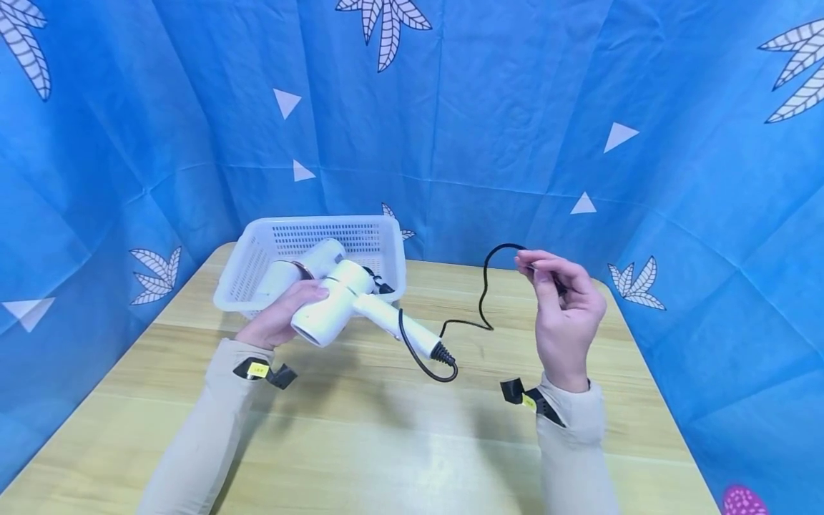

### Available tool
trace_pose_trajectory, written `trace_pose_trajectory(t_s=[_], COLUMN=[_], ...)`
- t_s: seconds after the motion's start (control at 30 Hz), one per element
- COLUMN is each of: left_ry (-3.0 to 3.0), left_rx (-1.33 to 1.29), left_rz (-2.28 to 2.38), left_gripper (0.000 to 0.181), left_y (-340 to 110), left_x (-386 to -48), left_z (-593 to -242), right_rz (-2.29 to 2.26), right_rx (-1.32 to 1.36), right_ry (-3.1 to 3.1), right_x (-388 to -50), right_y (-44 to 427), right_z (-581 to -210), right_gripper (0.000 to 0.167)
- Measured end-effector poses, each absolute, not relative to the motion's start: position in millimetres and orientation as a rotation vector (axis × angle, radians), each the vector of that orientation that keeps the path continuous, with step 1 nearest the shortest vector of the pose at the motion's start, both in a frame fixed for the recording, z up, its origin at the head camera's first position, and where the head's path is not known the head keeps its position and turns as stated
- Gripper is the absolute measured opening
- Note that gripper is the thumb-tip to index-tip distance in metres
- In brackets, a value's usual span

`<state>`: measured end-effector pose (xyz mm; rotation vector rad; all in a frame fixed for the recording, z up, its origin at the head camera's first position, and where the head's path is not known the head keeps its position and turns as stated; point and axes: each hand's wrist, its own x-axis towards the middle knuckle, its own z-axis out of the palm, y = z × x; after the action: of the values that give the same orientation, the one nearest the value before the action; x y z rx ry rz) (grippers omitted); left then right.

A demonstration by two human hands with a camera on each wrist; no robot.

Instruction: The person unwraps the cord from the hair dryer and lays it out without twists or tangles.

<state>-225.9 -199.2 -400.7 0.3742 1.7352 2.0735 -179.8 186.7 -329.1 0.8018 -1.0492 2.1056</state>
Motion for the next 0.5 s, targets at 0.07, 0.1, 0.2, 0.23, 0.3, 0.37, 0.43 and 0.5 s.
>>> trace_pose_trajectory(t_s=[0.07, 0.1, 0.2, 0.23, 0.3, 0.37, 0.43, 0.5], left_ry=[1.777, 1.799, 1.855, 1.869, 1.891, 1.907, 1.927, 1.965], left_rx=[0.371, 0.370, 0.371, 0.379, 0.395, 0.405, 0.412, 0.407], left_rz=[2.039, 2.021, 1.983, 1.974, 1.961, 1.950, 1.941, 1.931], left_gripper=[0.065, 0.066, 0.068, 0.067, 0.066, 0.065, 0.063, 0.062], left_y=[-198.5, -198.4, -199.3, -199.7, -200.1, -200.4, -200.3, -200.0], left_x=[-226.1, -226.2, -226.7, -226.8, -226.9, -226.5, -226.3, -225.6], left_z=[-399.9, -399.5, -398.4, -398.0, -396.8, -395.5, -394.6, -394.0], right_rz=[2.121, 2.127, 2.128, 2.127, 2.121, 2.119, 2.118, 2.116], right_rx=[0.804, 0.808, 0.822, 0.822, 0.806, 0.773, 0.730, 0.689], right_ry=[-0.944, -0.886, -0.733, -0.692, -0.626, -0.570, -0.508, -0.446], right_x=[-175.1, -171.9, -160.7, -156.4, -148.4, -140.9, -134.8, -130.1], right_y=[185.3, 184.8, 183.9, 184.1, 184.9, 187.1, 190.3, 194.2], right_z=[-323.9, -320.5, -309.6, -306.0, -299.6, -294.8, -290.6, -287.3], right_gripper=[0.015, 0.016, 0.014, 0.013, 0.012, 0.013, 0.015, 0.016])
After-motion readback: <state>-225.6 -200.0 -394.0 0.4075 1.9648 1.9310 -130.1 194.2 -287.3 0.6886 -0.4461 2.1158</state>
